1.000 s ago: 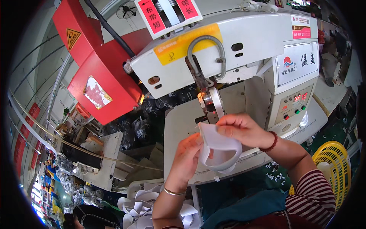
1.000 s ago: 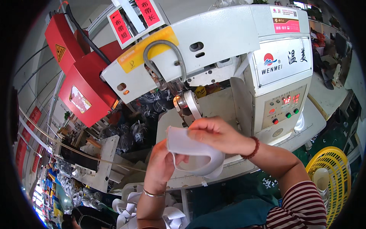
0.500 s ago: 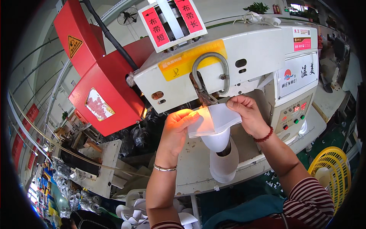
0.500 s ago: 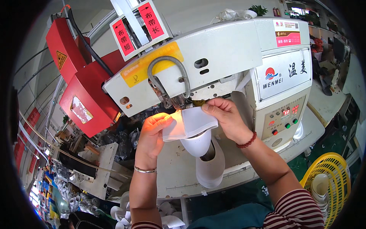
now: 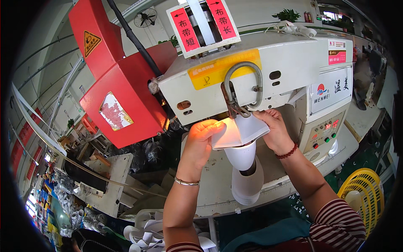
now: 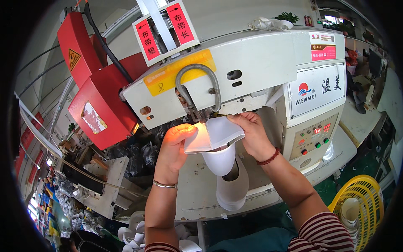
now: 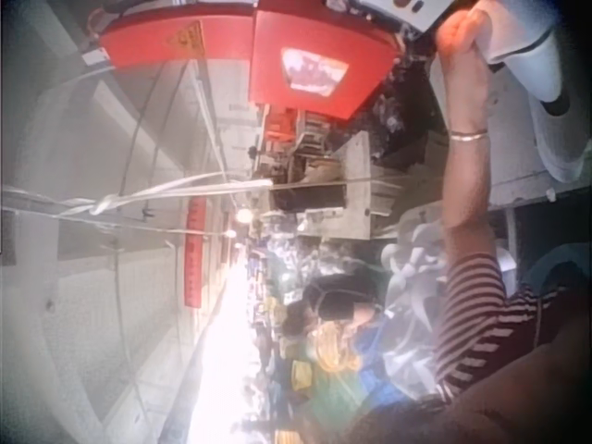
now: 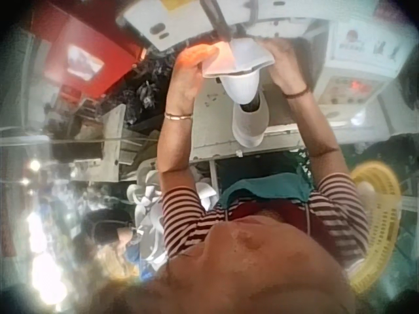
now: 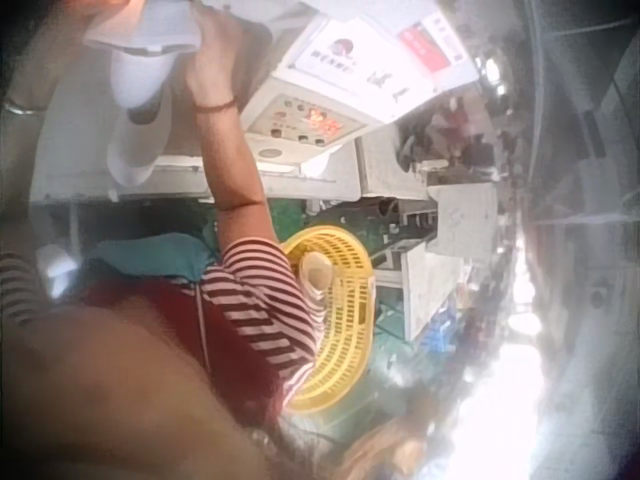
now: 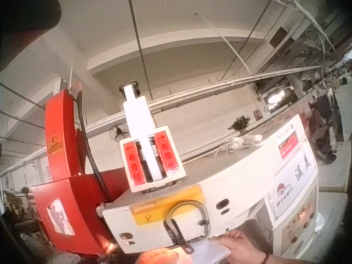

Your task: The person repeatedly takes shoe components from a bin, aligns and folds them by hand, and feeds them through a sewing machine to stitch them together.

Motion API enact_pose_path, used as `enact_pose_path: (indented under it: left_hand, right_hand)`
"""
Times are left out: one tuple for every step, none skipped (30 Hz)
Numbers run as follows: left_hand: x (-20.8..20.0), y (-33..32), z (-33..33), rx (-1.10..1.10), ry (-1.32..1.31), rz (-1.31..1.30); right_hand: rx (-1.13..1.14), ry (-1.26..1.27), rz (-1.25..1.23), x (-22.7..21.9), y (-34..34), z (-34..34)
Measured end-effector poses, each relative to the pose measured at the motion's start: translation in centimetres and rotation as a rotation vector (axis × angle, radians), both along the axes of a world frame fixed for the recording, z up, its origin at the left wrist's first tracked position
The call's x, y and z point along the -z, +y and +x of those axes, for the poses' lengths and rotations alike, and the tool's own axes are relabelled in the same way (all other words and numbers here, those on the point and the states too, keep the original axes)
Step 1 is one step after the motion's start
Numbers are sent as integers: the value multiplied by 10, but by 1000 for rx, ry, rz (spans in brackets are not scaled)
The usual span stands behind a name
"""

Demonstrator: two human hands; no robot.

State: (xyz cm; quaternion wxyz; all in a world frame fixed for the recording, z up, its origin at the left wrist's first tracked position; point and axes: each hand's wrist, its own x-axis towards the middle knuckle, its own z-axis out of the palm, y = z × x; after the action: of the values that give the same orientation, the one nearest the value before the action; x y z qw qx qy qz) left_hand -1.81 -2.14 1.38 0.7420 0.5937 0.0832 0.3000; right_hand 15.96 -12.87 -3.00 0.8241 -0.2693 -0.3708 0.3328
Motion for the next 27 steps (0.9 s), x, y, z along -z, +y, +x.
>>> enact_pose_path:
  left_hand:
    - [0, 0, 1, 8, -1, -11]
    - [1, 1, 1, 10, -1, -14]
    - [1, 3, 2, 22, -8, -21]
    - [1, 4, 3, 34, -15, -28]
    - [2, 5, 4, 37, -14, -30]
    - [3, 6, 7, 17, -13, -41]
    - [4, 7, 8, -3, -12, -52]
    - [5, 9, 9, -1, -12, -54]
    - [5, 11, 10, 20, -15, -56]
    - [6, 12, 11, 39, -20, -59]
    - [6, 12, 11, 39, -21, -61]
    - [7, 12, 11, 43, -21, -64]
    - [7, 12, 11, 47, -21, -67]
    - [8, 13, 11, 46, -22, -70]
    - [10, 16, 10, 64, -26, -64]
    - [11, 18, 11, 85, -29, -58]
    - [11, 17, 11, 86, -28, -61]
    - [9, 15, 10, 75, -24, -64]
    - [9, 14, 11, 65, -19, -67]
    - [8, 13, 11, 67, -18, -68]
    - [8, 13, 11, 70, -20, -71]
    - [9, 13, 11, 69, -22, -74]
    - [9, 14, 10, 70, -22, -75]
    - [9, 15, 10, 87, -14, -74]
    - [8, 15, 10, 102, -6, -73]
    - [8, 14, 9, 103, -7, -73]
    - [6, 12, 9, 98, 1, -77]
  right_hand:
    - [-11, 17, 2, 1, 1, 1]
    - [-21, 34, 4, 1, 2, 1]
    - [-18, 34, 1, 0, 2, 0]
    - [-14, 56, -7, -3, 2, -2]
    - [-9, 78, -15, -4, 2, -3]
    - [-6, 78, -17, -2, 4, -2]
    - [-7, 91, -24, 1, 7, 0]
    - [-9, 104, -31, 3, 8, 1]
    - [-7, 103, -33, 2, 7, 1]
    - [-8, 122, -41, 0, 7, 0]
    - [-10, 141, -48, -1, 7, -1]
    - [-11, 139, -50, -2, 5, -2]
    - [-14, 136, -62, -3, 3, -2]
    - [-17, 133, -73, -3, 3, -3]
    - [-19, 132, -75, -3, 3, -3]
    - [-26, 129, -75, -3, 2, -2]
    - [-33, 127, -74, -3, 2, -2]
    - [-31, 128, -76, -3, 3, -1]
    - [-20, 133, -81, -2, 4, -1]
    - [-9, 138, -87, -2, 5, -1]
    - [-6, 139, -87, -1, 5, 0]
    - [-12, 141, -86, -1, 5, 0]
    - [-18, 143, -84, -1, 5, 0]
    - [-17, 143, -84, -1, 5, -1]
    - [-14, 143, -88, -1, 5, -1]
    - [-10, 143, -90, -2, 5, -2]
    - [-10, 142, -89, -2, 4, -2]
